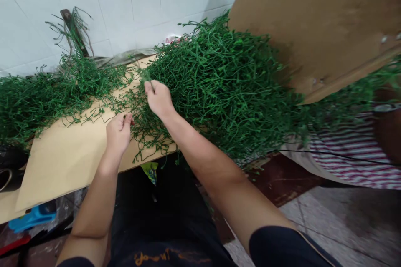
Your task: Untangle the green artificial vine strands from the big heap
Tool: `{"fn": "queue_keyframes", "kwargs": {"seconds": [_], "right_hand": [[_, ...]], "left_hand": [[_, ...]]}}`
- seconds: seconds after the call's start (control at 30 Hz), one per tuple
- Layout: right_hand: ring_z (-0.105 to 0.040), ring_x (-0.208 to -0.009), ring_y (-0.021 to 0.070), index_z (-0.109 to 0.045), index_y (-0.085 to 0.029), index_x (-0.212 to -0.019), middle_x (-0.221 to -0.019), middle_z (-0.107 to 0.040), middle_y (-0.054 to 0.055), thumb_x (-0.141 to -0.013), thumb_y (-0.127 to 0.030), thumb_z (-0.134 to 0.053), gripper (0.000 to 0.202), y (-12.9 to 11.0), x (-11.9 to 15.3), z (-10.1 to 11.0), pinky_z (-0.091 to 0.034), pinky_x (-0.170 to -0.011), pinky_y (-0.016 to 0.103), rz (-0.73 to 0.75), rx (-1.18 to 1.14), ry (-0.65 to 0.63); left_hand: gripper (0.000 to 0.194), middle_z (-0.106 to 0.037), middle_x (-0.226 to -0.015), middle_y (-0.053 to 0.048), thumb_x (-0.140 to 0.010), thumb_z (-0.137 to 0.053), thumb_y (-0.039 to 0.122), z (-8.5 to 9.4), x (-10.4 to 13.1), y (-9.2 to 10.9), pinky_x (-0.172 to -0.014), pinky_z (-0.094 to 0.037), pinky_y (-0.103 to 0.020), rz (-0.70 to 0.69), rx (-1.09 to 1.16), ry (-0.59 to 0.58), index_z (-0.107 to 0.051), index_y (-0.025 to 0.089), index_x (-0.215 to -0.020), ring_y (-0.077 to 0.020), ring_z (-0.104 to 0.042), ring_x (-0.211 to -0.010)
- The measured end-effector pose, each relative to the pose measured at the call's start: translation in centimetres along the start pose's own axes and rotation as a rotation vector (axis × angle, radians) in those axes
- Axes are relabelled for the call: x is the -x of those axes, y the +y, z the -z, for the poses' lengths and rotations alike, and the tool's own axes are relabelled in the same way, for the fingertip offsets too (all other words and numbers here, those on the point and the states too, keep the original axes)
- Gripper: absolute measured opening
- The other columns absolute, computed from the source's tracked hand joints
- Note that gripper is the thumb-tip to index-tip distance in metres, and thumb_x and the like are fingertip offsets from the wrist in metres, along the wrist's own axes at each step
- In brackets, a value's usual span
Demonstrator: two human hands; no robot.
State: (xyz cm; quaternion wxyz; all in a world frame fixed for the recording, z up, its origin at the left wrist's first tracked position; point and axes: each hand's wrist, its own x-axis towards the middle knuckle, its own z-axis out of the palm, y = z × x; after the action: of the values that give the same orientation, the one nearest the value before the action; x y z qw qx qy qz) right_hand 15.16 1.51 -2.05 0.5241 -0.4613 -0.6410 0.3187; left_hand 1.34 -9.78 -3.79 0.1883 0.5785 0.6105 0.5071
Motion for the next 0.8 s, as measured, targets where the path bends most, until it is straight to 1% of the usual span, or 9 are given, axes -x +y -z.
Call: {"fn": "queue_keyframes", "kwargs": {"seconds": [0.1, 0.17, 0.27, 0.4, 0.47, 0.53, 0.63, 0.73, 0.8], "right_hand": [[-0.030, -0.054, 0.0078, -0.035, -0.019, -0.058, -0.054, -0.034, -0.004, -0.090, -0.027, -0.041, 0.033, 1.0, -2.0, 1.5, -0.023, -0.056, 0.024, -0.105, -0.096, 0.143], [-0.029, -0.053, 0.0069, -0.035, -0.019, -0.058, -0.054, -0.032, -0.005, -0.089, -0.029, -0.043, 0.033, 0.6, -2.3, 2.4, -0.024, -0.055, 0.023, -0.073, -0.148, 0.135], [-0.028, -0.053, 0.0058, -0.041, -0.017, -0.059, -0.054, -0.032, -0.005, -0.083, -0.032, -0.054, 0.031, -1.2, -1.0, 2.6, -0.023, -0.055, 0.023, 0.022, -0.146, -0.041], [-0.026, -0.053, 0.0054, -0.052, -0.015, -0.071, -0.053, -0.031, -0.007, -0.071, -0.036, -0.068, 0.026, -3.0, 0.8, 2.1, -0.020, -0.052, 0.023, 0.002, -0.129, -0.317], [-0.025, -0.053, 0.0053, -0.053, -0.015, -0.073, -0.053, -0.031, -0.008, -0.071, -0.038, -0.068, 0.028, -2.8, 1.2, 2.2, -0.020, -0.052, 0.023, 0.010, -0.151, -0.382], [-0.027, -0.053, 0.0056, -0.054, -0.014, -0.070, -0.053, -0.032, -0.007, -0.078, -0.040, -0.060, 0.028, -2.5, 1.4, 2.4, -0.021, -0.053, 0.023, 0.043, -0.167, -0.420], [-0.029, -0.053, 0.0066, -0.055, -0.014, -0.064, -0.052, -0.034, -0.005, -0.088, -0.034, -0.044, 0.032, -2.3, 1.8, 2.4, -0.023, -0.054, 0.024, 0.083, -0.133, -0.467], [-0.030, -0.051, 0.0069, -0.054, -0.014, -0.061, -0.051, -0.034, -0.005, -0.087, -0.026, -0.045, 0.030, -2.6, 2.4, 1.9, -0.024, -0.054, 0.024, 0.087, -0.049, -0.514], [-0.030, -0.051, 0.0069, -0.052, -0.015, -0.059, -0.050, -0.035, -0.005, -0.085, -0.024, -0.047, 0.028, -2.8, 2.7, 1.7, -0.024, -0.054, 0.024, 0.092, -0.024, -0.538]], "left_hand": [[0.031, -0.056, -0.058, 0.000, -0.083, -0.050, 0.041, 0.7, 0.7, -0.3, -0.052, -0.035, -0.022, 0.058, 0.089, 0.063, -0.055, 0.018, -0.063, -0.0102, -0.045, -0.053], [0.029, -0.054, -0.058, 0.001, -0.083, -0.050, 0.039, 0.7, 0.5, -0.5, -0.053, -0.036, -0.021, 0.114, 0.150, 0.073, -0.054, 0.018, -0.064, -0.0095, -0.045, -0.053], [0.014, -0.057, -0.065, 0.000, -0.077, -0.057, 0.031, 0.1, -0.6, -0.9, -0.057, -0.039, -0.021, 0.104, 0.140, 0.003, -0.059, 0.017, -0.078, -0.0097, -0.049, -0.059], [0.036, -0.061, -0.099, -0.007, -0.068, -0.065, 0.023, -0.4, -2.1, -1.0, -0.064, -0.045, -0.024, 0.026, 0.013, -0.093, -0.060, 0.017, -0.103, -0.0139, -0.054, -0.080], [0.036, -0.059, -0.110, -0.010, -0.068, -0.063, 0.021, 0.0, -2.7, -0.9, -0.066, -0.046, -0.024, 0.024, 0.034, -0.035, -0.060, 0.017, -0.104, -0.0156, -0.055, -0.089], [0.034, -0.059, -0.114, -0.010, -0.070, -0.061, 0.021, 0.5, -3.2, -0.5, -0.067, -0.047, -0.023, 0.037, 0.134, 0.078, -0.060, 0.017, -0.104, -0.0151, -0.056, -0.091], [0.033, -0.061, -0.110, -0.010, -0.072, -0.064, 0.028, 0.7, -4.0, 0.5, -0.068, -0.047, -0.021, 0.026, 0.290, 0.151, -0.059, 0.017, -0.103, -0.0141, -0.058, -0.091], [0.034, -0.064, -0.094, -0.007, -0.069, -0.069, 0.035, -0.3, -4.5, 1.7, -0.066, -0.047, -0.021, -0.016, 0.386, 0.051, -0.061, 0.017, -0.097, -0.0134, -0.060, -0.083], [0.031, -0.063, -0.079, -0.003, -0.068, -0.071, 0.036, -1.0, -4.7, 2.2, -0.062, -0.046, -0.021, -0.054, 0.437, 0.017, -0.063, 0.017, -0.091, -0.0110, -0.058, -0.070]]}}
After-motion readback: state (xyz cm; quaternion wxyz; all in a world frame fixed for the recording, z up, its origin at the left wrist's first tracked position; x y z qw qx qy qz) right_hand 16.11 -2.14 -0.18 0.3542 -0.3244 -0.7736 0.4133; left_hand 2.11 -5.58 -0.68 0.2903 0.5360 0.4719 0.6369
